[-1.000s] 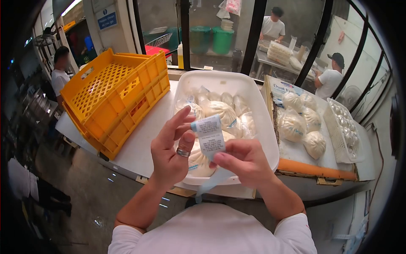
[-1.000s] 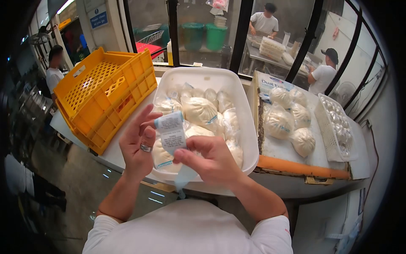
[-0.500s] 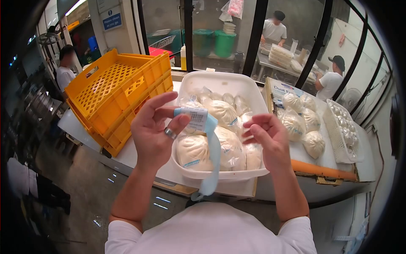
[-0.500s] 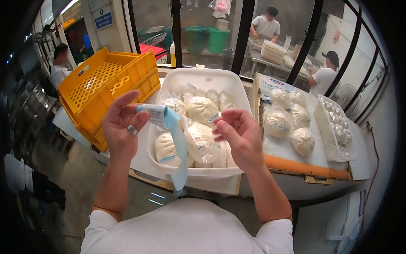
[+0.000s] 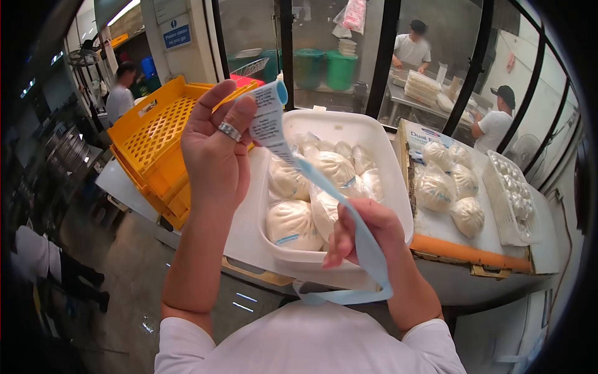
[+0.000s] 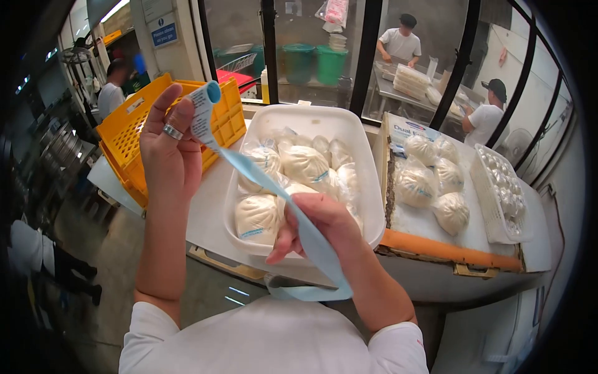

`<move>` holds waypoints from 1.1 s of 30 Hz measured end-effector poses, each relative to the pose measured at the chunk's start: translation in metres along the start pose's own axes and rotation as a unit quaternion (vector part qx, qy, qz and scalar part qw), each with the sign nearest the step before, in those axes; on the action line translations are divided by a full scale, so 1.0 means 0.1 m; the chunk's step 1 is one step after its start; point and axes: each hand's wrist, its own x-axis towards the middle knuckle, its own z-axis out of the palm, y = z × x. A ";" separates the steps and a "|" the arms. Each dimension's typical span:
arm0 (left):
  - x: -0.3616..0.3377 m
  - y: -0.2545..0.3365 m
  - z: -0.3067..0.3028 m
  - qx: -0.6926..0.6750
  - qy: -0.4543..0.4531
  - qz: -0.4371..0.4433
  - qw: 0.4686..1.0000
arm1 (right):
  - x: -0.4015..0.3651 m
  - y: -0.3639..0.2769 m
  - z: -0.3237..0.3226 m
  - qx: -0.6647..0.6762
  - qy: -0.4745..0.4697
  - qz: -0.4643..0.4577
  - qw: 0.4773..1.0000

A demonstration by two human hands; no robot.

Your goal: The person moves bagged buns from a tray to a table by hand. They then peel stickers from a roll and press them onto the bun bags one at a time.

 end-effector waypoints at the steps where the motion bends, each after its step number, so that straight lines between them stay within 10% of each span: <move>1: 0.01 0.02 -0.03 -0.011 0.003 -0.008 1.000 | -0.02 -0.07 -0.07 -0.116 0.008 0.039 0.992; 4: 0.00 0.06 -0.01 0.049 0.005 0.022 0.999 | 0.09 -0.03 -0.06 -0.554 0.195 -0.149 0.796; 10: -0.02 0.07 0.36 0.161 -0.073 0.102 0.979 | 0.33 -0.18 0.73 -0.467 0.047 -0.352 0.810; 22: -0.29 -0.10 0.03 0.209 -0.085 0.057 0.973 | 0.28 0.06 0.39 -0.370 0.091 -0.197 0.903; 29: -0.53 -0.25 -0.16 0.330 -0.211 0.140 0.910 | 0.41 -0.14 0.42 -0.626 0.146 -0.421 0.640; 33: -0.56 -0.28 -0.23 0.328 -0.229 0.152 0.904 | 0.33 -0.20 0.43 -0.669 0.143 -0.356 0.637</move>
